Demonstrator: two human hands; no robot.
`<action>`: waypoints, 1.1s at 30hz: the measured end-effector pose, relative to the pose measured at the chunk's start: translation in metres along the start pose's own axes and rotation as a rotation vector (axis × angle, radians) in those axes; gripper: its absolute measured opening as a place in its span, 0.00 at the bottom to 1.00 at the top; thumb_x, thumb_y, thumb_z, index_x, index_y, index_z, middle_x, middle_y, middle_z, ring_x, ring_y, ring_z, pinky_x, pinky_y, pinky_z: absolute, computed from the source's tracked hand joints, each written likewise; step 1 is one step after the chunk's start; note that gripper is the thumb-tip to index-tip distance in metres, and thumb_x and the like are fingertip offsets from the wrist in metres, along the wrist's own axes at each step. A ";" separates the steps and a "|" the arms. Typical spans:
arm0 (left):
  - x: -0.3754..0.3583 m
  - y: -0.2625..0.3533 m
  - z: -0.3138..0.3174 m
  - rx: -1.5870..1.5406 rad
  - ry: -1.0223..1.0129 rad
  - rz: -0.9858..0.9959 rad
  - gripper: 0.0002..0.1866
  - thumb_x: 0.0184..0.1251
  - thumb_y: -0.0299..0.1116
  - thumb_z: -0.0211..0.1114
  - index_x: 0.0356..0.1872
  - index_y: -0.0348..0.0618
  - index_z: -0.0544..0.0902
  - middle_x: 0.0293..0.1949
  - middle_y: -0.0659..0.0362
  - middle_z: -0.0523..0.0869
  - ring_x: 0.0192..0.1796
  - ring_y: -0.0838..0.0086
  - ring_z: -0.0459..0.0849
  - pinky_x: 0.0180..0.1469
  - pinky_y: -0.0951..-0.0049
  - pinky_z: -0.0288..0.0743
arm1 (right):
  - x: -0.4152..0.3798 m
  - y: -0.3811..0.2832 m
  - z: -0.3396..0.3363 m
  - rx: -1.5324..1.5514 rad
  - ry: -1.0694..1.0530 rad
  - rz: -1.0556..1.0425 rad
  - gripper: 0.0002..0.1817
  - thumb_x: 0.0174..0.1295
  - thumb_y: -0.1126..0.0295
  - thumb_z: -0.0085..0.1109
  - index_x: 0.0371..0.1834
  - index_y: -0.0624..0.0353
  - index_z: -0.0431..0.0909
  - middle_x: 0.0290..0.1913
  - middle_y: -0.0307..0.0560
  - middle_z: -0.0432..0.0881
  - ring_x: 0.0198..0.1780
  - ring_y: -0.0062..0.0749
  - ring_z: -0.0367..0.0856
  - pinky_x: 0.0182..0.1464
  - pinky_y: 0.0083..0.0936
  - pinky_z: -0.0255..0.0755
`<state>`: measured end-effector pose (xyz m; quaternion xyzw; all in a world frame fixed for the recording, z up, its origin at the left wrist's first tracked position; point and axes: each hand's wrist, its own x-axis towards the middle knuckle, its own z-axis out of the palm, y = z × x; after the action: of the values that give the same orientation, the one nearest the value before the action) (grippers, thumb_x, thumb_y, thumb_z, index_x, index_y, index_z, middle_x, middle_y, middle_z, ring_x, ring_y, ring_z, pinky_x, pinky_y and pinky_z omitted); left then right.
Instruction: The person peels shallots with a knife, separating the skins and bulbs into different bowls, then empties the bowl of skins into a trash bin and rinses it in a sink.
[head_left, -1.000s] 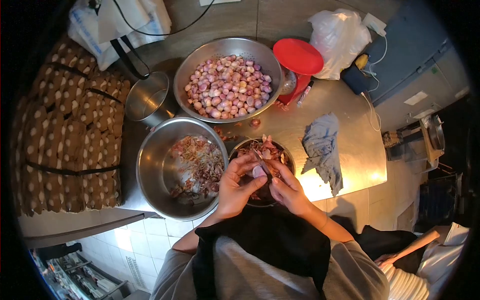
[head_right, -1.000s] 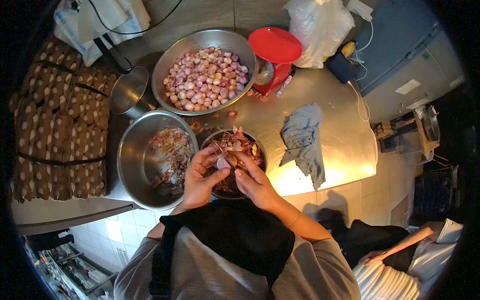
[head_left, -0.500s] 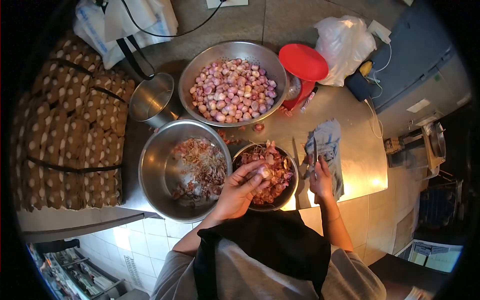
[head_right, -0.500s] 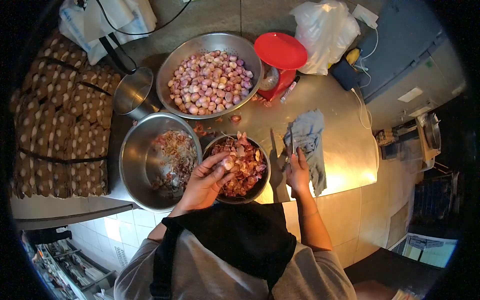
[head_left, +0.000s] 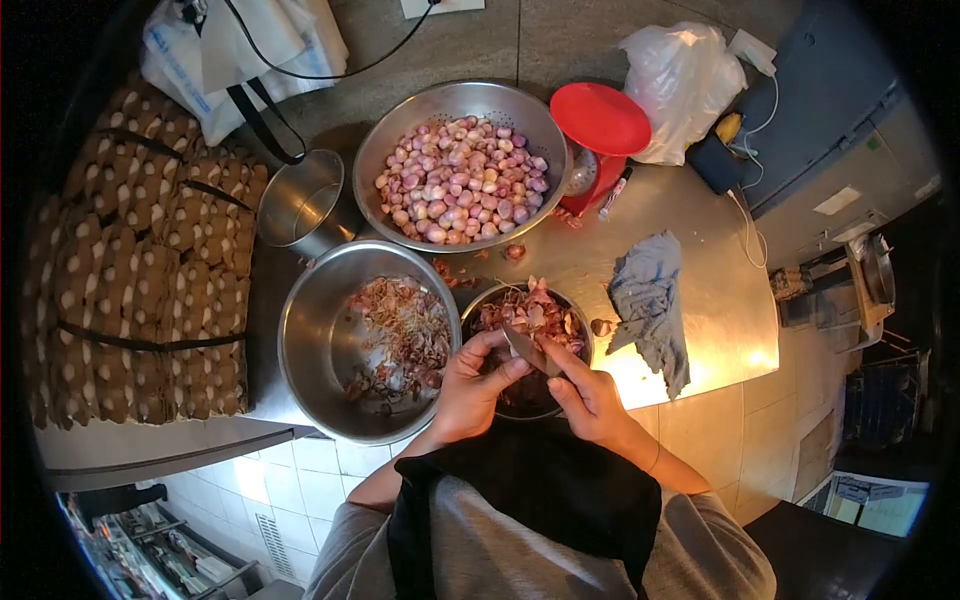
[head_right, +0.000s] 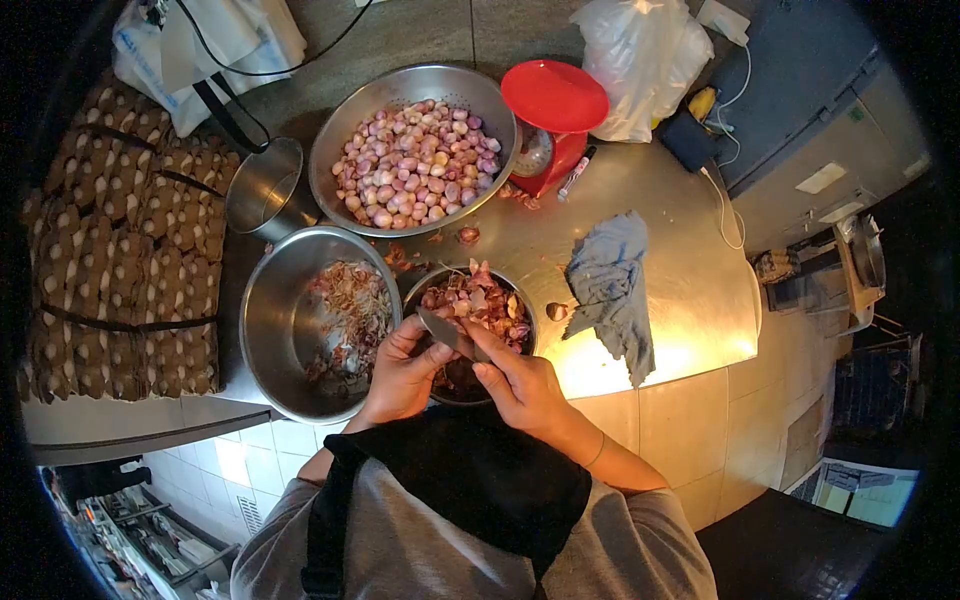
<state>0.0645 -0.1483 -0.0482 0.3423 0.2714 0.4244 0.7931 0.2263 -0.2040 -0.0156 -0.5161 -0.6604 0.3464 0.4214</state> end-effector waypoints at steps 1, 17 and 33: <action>0.000 0.000 0.000 0.017 -0.007 0.009 0.16 0.57 0.20 0.59 0.48 0.42 0.74 0.48 0.59 0.76 0.48 0.77 0.75 0.51 0.76 0.68 | -0.001 0.006 0.003 -0.032 0.041 -0.054 0.22 0.63 0.67 0.45 0.59 0.64 0.60 0.45 0.54 0.76 0.43 0.40 0.78 0.41 0.22 0.70; 0.001 0.019 0.009 -0.296 -0.048 -0.188 0.16 0.65 0.28 0.51 0.54 0.43 0.68 0.51 0.59 0.74 0.52 0.75 0.73 0.53 0.74 0.68 | -0.007 0.016 -0.007 0.335 -0.034 0.268 0.24 0.65 0.68 0.41 0.64 0.61 0.54 0.52 0.48 0.71 0.47 0.30 0.74 0.47 0.20 0.66; -0.003 -0.011 0.010 -0.290 -0.049 -0.005 0.16 0.58 0.18 0.56 0.46 0.45 0.72 0.50 0.62 0.74 0.53 0.78 0.72 0.55 0.74 0.65 | 0.003 0.005 0.009 -0.214 0.113 -0.141 0.27 0.59 0.65 0.49 0.63 0.57 0.58 0.28 0.55 0.79 0.23 0.44 0.78 0.25 0.30 0.70</action>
<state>0.0760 -0.1589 -0.0500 0.2340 0.1885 0.4487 0.8417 0.2199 -0.2000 -0.0230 -0.5290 -0.7034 0.2141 0.4237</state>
